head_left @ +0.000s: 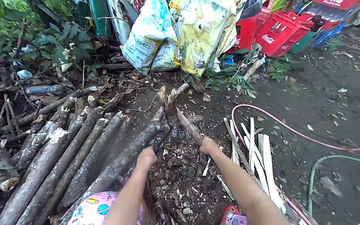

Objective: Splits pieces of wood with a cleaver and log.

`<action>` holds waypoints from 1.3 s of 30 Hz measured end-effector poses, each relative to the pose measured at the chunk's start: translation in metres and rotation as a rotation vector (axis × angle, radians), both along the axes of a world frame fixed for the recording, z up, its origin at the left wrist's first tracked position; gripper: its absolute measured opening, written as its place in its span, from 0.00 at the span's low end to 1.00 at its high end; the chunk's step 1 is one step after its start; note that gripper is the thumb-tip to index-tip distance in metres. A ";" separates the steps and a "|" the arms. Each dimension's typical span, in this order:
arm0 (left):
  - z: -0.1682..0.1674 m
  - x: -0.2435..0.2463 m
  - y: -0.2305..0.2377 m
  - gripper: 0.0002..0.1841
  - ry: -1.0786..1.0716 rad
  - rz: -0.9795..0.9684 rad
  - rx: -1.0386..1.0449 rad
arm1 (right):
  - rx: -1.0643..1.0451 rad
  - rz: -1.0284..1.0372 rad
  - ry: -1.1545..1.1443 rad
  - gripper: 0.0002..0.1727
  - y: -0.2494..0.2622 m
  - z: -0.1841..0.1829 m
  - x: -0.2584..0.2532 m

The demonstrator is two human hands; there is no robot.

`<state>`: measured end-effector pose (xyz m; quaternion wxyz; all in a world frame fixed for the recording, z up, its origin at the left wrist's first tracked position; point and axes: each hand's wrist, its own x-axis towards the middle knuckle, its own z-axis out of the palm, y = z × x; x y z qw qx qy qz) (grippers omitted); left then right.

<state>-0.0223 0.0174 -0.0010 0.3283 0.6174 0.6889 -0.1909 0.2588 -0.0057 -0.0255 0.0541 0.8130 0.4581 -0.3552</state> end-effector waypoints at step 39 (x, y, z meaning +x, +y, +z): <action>-0.107 0.017 -0.039 0.31 -0.131 0.080 -0.194 | 0.536 -1.086 0.911 0.27 -0.102 -0.163 -0.045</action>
